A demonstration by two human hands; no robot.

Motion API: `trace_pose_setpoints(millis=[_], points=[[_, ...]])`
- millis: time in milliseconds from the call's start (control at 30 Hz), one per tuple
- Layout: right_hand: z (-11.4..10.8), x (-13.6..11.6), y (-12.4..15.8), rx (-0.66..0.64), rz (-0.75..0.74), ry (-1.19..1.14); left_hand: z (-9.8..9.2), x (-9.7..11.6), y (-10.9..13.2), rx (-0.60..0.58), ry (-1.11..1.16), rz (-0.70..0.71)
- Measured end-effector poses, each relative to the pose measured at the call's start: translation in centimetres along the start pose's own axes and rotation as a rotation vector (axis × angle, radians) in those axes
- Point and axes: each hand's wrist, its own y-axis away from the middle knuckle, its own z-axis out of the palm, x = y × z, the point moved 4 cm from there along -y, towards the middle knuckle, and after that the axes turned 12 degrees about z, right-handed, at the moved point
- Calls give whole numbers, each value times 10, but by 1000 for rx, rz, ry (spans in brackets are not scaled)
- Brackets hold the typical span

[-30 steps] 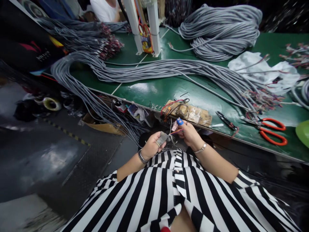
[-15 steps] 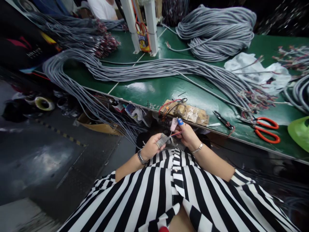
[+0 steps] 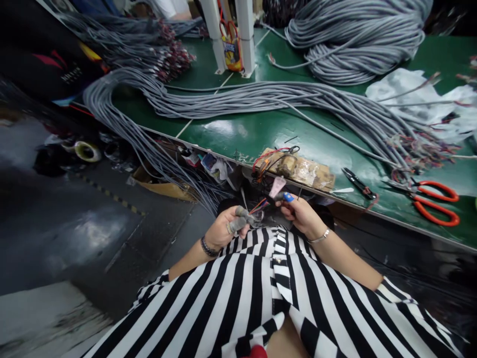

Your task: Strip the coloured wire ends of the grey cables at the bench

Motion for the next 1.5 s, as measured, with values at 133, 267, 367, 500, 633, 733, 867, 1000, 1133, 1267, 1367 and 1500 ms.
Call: trace_pose_setpoints(millis=[133,267,367,500,633,733,867,1000,1133,1267,1367,1500], points=[[-4,1,3,18,3,25,-6,16,-10,67,-132,188],[-1,-2,7,14,-5,37,-6,32,-23,32,-620,529],[4,-4,12,-22,19,70,4,39,-28,-102,-996,887],[13,-1,19,-138,117,186,16,34,-30,-255,-1200,1077],[26,2,23,-232,137,299,25,26,-29,-431,-1221,1051],[34,1,22,-182,71,312,25,22,-30,-494,-1209,982],[26,-4,17,33,-74,117,18,21,-31,-437,-1087,826],[-3,-13,12,223,-175,-98,9,26,-27,-290,-905,751],[-6,-17,8,103,-80,-84,0,27,-28,-73,-834,709],[15,-20,6,-78,115,20,0,27,-38,0,-816,726],[27,-27,3,-66,53,111,3,29,-47,-20,-833,759],[25,-35,-1,133,-292,196,4,33,-56,-47,-880,811]])
